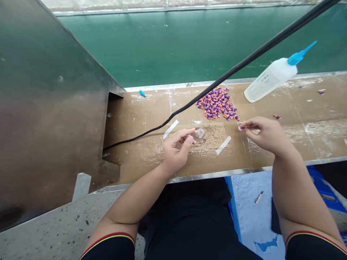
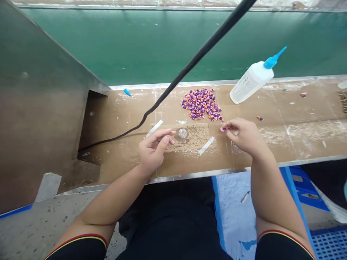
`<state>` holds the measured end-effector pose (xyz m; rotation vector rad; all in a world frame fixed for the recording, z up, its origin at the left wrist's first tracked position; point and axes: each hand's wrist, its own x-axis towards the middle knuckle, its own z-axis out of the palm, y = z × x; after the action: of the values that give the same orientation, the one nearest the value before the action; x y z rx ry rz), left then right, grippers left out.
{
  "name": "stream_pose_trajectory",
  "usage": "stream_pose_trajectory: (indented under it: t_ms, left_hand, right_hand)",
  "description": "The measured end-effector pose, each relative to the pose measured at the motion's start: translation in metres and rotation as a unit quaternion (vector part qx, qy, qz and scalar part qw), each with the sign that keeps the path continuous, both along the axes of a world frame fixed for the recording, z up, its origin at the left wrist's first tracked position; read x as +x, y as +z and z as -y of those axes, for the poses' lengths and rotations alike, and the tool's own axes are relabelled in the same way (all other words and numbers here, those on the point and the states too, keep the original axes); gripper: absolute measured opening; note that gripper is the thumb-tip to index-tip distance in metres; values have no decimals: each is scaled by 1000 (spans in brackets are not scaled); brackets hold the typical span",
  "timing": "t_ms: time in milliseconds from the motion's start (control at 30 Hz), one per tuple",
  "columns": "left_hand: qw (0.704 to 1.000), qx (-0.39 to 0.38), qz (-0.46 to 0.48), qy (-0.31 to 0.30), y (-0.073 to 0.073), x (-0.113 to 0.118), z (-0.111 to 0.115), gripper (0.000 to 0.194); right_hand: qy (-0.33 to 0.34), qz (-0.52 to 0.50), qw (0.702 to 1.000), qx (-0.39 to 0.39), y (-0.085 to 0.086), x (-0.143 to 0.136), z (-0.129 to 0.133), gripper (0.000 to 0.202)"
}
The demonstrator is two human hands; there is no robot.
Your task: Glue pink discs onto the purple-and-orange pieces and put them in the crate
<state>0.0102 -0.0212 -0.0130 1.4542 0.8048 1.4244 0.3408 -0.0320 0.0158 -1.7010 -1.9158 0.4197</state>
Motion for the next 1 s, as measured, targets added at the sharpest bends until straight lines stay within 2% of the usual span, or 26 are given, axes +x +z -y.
stream_pose_trajectory:
  t_ms: [67, 133, 233, 300, 367, 467, 567, 633, 667, 733, 767, 833, 900, 1000]
  left_hand:
    - [1000, 21, -10, 0, 1, 0, 2, 15]
    - [1000, 26, -17, 0, 1, 1, 4, 15]
    - [999, 16, -31, 6, 1, 1, 6, 19]
    - [999, 7, -40, 10, 1, 0, 5, 22]
    - [999, -4, -39, 14, 1, -2, 3, 23]
    - [999, -16, -31, 20, 2, -3, 0, 24]
    - [999, -23, -15, 29, 3, -1, -1, 25]
    - [999, -34, -9, 33, 3, 0, -1, 23]
    - [999, -40, -9, 36, 3, 1, -1, 21]
    - [998, -49, -15, 45, 5, 3, -2, 17]
    - [997, -48, -19, 52, 6, 4, -2, 15]
    - [996, -41, -21, 71, 9, 6, -3, 12]
    - [996, -33, -20, 86, 11, 8, -4, 11]
    - [994, -32, -21, 105, 10, 10, -6, 12]
  right_hand:
    - [30, 70, 997, -18, -13, 14, 12, 14]
    - [38, 95, 995, -2, -28, 17, 24, 19]
    - [-29, 36, 998, 50, -49, 14, 40, 41]
    - [-93, -31, 992, 78, -59, 9, 49, 47]
    - [-128, -53, 986, 98, -63, 1, 52, 39]
    - [-122, -11, 986, 110, -63, -11, 49, 25]
    - [-131, -57, 983, 118, -60, -5, 52, 22]
    - [-214, -124, 955, 161, -59, 16, 68, 30]
    - [-282, -146, 928, 197, -59, 31, 82, 36]
    - [-449, -141, 847, 248, -59, 62, 117, 50]
    - [-531, -117, 804, 240, -60, 76, 136, 55]
    - [-650, -62, 741, 158, -65, 96, 171, 59]
    - [-697, -27, 713, 69, -74, 105, 197, 55]
    - [-693, -6, 721, -14, -90, 108, 214, 35]
